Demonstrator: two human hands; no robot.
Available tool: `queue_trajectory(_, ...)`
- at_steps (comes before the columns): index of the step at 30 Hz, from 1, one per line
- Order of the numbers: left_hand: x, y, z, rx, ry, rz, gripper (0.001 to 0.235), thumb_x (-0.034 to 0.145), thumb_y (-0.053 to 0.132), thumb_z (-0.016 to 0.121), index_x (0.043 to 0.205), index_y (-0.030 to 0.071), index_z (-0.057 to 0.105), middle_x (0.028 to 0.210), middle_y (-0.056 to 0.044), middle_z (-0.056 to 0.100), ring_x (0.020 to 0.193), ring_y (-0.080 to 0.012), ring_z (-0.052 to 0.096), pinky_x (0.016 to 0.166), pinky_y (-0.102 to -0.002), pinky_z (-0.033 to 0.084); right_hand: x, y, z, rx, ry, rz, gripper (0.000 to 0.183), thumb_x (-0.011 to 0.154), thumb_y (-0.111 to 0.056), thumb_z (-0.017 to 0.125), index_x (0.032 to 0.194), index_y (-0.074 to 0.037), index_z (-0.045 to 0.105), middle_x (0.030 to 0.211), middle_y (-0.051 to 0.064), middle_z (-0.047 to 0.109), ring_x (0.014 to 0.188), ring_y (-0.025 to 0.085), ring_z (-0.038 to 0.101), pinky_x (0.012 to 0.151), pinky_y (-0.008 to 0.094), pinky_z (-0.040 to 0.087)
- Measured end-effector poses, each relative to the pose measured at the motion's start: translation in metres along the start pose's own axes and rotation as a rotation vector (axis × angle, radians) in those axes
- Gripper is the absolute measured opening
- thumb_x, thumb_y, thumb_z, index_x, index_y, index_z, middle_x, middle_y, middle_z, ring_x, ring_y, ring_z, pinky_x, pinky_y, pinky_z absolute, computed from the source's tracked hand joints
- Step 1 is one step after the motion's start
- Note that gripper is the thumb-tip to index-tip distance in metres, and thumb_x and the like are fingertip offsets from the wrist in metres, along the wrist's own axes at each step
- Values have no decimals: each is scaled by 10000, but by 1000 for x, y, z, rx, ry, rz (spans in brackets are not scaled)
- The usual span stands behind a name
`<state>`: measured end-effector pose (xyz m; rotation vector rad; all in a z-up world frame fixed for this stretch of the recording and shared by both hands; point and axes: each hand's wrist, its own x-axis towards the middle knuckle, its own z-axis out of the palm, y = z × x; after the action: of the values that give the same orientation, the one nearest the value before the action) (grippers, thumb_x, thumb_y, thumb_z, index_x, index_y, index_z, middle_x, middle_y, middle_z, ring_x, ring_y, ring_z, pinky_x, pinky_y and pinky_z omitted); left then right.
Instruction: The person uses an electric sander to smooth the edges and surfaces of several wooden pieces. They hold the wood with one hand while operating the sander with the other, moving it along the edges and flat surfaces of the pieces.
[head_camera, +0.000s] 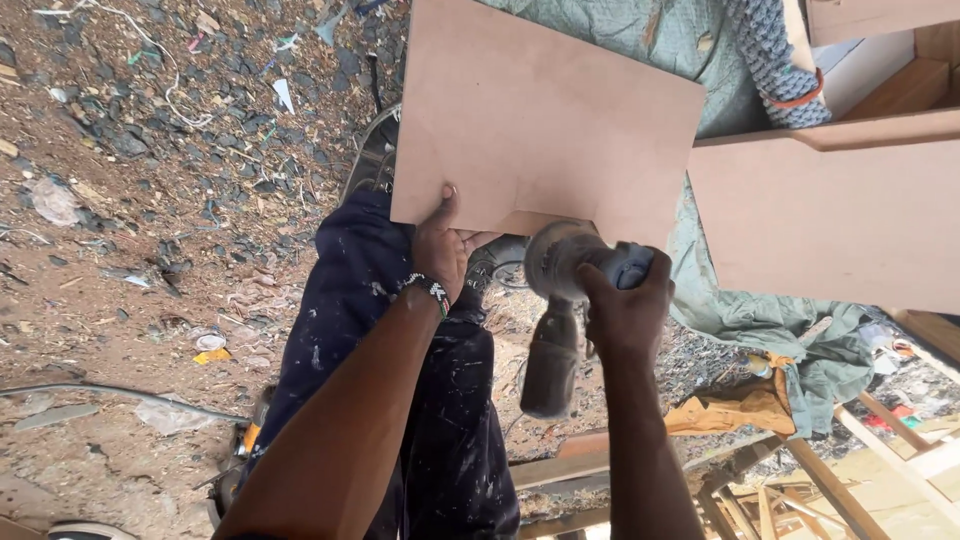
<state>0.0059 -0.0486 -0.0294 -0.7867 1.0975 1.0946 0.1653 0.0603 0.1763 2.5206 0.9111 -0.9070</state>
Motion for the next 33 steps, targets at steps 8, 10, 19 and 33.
queue_trajectory(8, 11, -9, -14, 71, 26, 3, 658, 1108, 553, 833, 1618, 152, 723, 1475, -225, 844, 1371, -523, 800, 1233, -679, 654, -50, -43, 26, 47, -35, -94, 773, 812, -361, 920, 1500, -175, 618, 1350, 238, 581, 1333, 551, 694, 1056, 695, 590)
queue_trajectory(10, 15, -1, -14, 90, 18, 12, 667, 1110, 564, 824, 1614, 136, 732, 1489, -230, 838, 1384, -520, 794, 1254, -679, 639, -52, -50, 30, 48, -41, -113, 776, 805, -358, 912, 1495, -172, 611, 1357, 243, 578, 1319, 572, 699, 1053, 719, 594)
queue_trajectory(19, 4, 3, 0, 99, 62, 15, 712, 1083, 642, 813, 1589, 145, 749, 1464, -236, 848, 1366, -520, 804, 1243, -668, 645, -28, -13, 27, 122, -47, -94, 820, 858, -352, 884, 1576, -172, 531, 1339, 235, 535, 1263, 507, 706, 890, 690, 581)
queue_trajectory(33, 12, -10, -12, 107, 153, 46, 721, 1045, 654, 838, 1527, 123, 758, 1392, -203, 874, 1339, -485, 823, 1239, -670, 666, 23, 60, 15, 283, 11, 19, 810, 920, -303, 881, 1604, -92, 501, 1200, 193, 531, 981, 318, 715, 672, 486, 699)
